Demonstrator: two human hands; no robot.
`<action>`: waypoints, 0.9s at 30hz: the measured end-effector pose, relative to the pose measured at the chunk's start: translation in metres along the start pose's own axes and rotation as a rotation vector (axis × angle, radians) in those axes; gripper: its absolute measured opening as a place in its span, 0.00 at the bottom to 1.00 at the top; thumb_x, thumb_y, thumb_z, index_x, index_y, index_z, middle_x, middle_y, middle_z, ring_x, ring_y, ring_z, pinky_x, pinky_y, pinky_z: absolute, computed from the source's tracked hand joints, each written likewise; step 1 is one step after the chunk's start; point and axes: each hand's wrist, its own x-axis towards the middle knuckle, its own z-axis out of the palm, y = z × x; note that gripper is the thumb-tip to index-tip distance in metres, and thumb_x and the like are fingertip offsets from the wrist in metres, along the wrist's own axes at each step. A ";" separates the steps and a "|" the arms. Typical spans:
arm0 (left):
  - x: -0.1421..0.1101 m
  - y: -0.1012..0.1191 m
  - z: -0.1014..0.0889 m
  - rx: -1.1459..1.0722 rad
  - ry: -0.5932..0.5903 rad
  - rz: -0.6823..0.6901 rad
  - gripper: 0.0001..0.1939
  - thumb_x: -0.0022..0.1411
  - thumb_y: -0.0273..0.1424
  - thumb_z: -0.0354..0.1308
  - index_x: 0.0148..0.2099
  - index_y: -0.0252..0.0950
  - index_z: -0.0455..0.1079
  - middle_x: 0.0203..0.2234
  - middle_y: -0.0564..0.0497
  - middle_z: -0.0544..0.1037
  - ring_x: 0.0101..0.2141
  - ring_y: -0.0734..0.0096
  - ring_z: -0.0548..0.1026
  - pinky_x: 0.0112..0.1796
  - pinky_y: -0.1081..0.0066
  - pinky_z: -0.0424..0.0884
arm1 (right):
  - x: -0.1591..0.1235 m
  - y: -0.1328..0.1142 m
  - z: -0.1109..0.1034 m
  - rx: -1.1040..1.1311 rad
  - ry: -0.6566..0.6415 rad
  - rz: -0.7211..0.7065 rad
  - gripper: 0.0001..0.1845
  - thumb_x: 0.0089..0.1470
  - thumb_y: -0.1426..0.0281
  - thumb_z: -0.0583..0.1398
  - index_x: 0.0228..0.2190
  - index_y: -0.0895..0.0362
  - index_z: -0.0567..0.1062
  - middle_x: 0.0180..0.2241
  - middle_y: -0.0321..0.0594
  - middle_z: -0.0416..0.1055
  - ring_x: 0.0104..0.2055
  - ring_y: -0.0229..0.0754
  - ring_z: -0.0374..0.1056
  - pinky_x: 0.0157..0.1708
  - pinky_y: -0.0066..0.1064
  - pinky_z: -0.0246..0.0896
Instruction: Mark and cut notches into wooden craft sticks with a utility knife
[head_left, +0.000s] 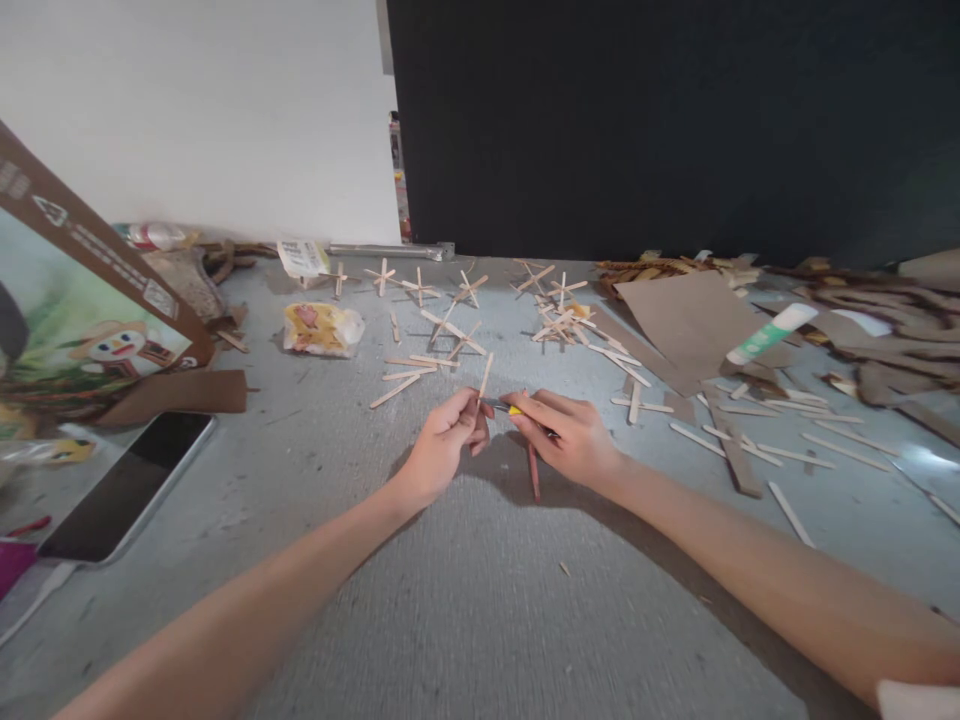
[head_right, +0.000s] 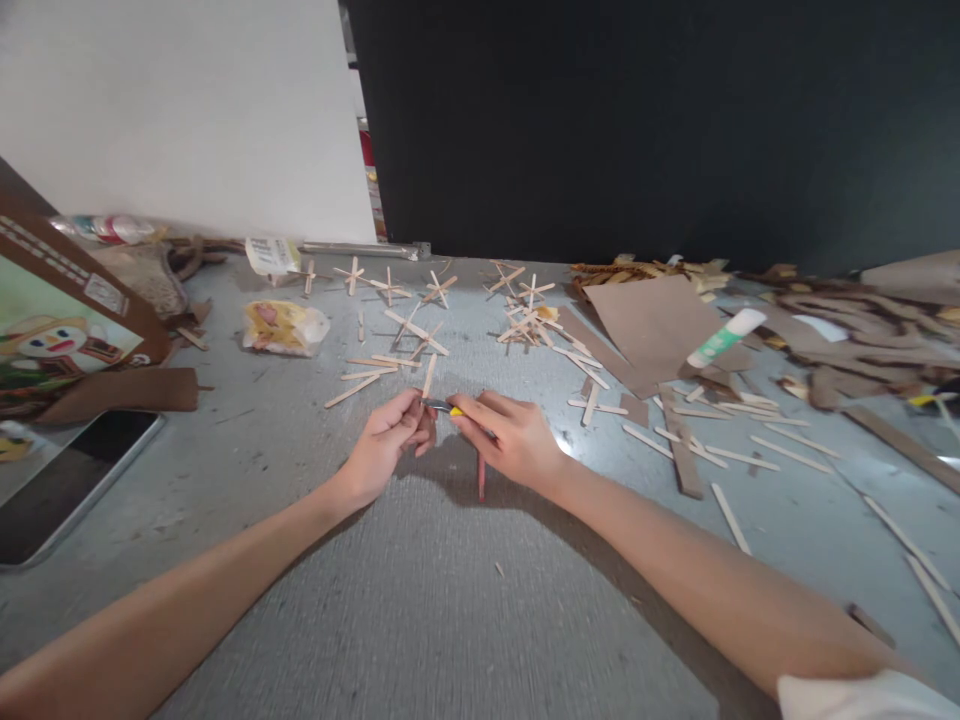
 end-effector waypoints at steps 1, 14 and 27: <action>0.000 0.000 0.000 0.001 -0.006 0.000 0.18 0.68 0.46 0.57 0.36 0.36 0.66 0.21 0.59 0.59 0.21 0.76 0.56 0.26 0.70 0.57 | 0.000 0.000 0.000 -0.001 0.007 -0.010 0.19 0.74 0.64 0.51 0.49 0.58 0.79 0.26 0.37 0.69 0.25 0.38 0.65 0.26 0.29 0.58; -0.001 -0.003 -0.002 0.134 0.034 0.029 0.15 0.68 0.43 0.56 0.36 0.36 0.66 0.21 0.58 0.61 0.22 0.76 0.59 0.27 0.69 0.57 | 0.000 0.001 0.000 -0.026 0.016 -0.034 0.17 0.74 0.65 0.52 0.49 0.59 0.78 0.27 0.37 0.70 0.26 0.37 0.65 0.27 0.29 0.59; -0.002 -0.006 -0.001 0.163 0.047 0.030 0.25 0.70 0.55 0.53 0.34 0.37 0.65 0.20 0.59 0.59 0.21 0.76 0.56 0.25 0.71 0.58 | 0.000 0.000 0.000 -0.031 0.005 -0.046 0.17 0.74 0.66 0.52 0.49 0.59 0.78 0.28 0.38 0.72 0.27 0.37 0.67 0.28 0.29 0.60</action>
